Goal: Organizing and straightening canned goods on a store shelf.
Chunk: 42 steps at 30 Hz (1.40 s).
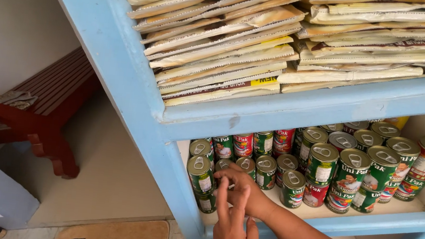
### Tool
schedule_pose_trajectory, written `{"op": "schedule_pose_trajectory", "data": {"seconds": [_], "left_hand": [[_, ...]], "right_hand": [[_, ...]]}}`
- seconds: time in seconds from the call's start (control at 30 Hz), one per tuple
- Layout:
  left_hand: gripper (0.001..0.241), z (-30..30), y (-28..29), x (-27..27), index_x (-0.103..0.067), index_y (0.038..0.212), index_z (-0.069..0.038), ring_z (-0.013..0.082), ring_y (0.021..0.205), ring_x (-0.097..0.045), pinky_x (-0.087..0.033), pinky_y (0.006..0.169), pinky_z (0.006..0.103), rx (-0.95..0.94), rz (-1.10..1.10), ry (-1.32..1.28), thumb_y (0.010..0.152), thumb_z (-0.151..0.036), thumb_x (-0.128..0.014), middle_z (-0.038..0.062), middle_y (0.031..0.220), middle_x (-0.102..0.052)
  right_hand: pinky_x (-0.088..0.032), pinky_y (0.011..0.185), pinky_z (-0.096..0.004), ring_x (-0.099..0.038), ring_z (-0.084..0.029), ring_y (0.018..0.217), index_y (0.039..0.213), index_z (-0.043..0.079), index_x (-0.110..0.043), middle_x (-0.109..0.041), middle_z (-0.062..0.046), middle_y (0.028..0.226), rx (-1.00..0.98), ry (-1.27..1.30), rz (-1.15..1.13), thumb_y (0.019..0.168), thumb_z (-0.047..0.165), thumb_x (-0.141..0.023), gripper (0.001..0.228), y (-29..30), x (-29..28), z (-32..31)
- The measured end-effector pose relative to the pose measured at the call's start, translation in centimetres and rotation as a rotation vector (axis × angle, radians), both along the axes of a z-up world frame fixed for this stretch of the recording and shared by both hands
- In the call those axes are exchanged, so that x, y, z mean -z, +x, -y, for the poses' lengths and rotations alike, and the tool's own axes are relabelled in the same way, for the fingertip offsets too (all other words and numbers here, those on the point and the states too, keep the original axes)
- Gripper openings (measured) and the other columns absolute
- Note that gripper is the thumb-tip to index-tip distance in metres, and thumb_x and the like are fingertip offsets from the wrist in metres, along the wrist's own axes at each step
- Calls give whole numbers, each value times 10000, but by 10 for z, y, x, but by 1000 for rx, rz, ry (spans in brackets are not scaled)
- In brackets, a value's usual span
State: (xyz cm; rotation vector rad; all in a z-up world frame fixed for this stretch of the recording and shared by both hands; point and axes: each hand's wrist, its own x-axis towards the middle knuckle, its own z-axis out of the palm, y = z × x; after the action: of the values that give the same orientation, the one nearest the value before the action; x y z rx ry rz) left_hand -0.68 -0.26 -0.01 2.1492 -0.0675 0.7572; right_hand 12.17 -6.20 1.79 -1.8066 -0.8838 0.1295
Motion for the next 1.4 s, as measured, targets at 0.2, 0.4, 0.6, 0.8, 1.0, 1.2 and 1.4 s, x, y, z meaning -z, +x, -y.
{"op": "schedule_pose_trajectory", "data": {"seconds": [0.2,0.4,0.6,0.8,1.0,1.2,1.4], "left_hand": [[766,-9,-1,3,-391,1521,-127,306,1048,-767,-663,777,375,-63,196,-236,817,-18,-674,261,1668,-152],[920,-15,-1,11,-253,1566,-152,293,1109,-728,-624,750,385,-112,74,-200,777,-26,-711,231,1677,-78],[1001,-17,1,7,-212,1623,-231,277,1118,-726,-618,753,392,-138,-57,-242,782,-44,-722,182,1696,-27],[967,-15,11,16,-286,1600,-218,316,1101,-734,-644,770,393,-131,-8,-218,756,-47,-727,237,1691,-1],[929,-4,7,2,-362,1554,-108,620,1294,-477,-609,800,439,-191,250,118,680,-32,-668,398,1612,-55],[901,10,4,3,-376,1556,-107,464,1105,-707,-644,761,429,-40,167,86,707,-56,-674,406,1638,-32],[901,23,3,-3,-388,1539,-136,369,868,-804,-658,709,412,184,-117,-51,699,-40,-700,342,1691,-75]], "right_hand": [[-555,710,-318,-594,-179,864,1204,28,-703,-590,-75,940,29,141,59,767,109,-869,475,9,20,-16],[-618,743,-325,-618,-139,897,1260,45,-667,-514,-49,1026,-4,211,-271,823,22,-744,444,2,11,-20],[-587,885,-289,-674,-151,988,1290,21,-650,-542,-50,1086,-138,227,-136,855,17,-747,446,16,23,-24],[-564,788,-289,-616,-158,928,1272,6,-646,-557,-60,1012,-104,234,-32,816,29,-807,484,14,20,-20],[-526,759,-282,-579,-162,912,1283,3,-676,-551,-83,993,-105,365,64,823,23,-806,478,-3,16,-8],[-543,751,-285,-584,-169,892,1313,10,-665,-577,-83,1032,60,463,200,848,41,-760,475,-26,-12,28],[-576,679,-296,-635,-163,881,1263,-2,-621,-577,-81,1010,351,424,81,820,20,-712,453,-30,22,64]]}}
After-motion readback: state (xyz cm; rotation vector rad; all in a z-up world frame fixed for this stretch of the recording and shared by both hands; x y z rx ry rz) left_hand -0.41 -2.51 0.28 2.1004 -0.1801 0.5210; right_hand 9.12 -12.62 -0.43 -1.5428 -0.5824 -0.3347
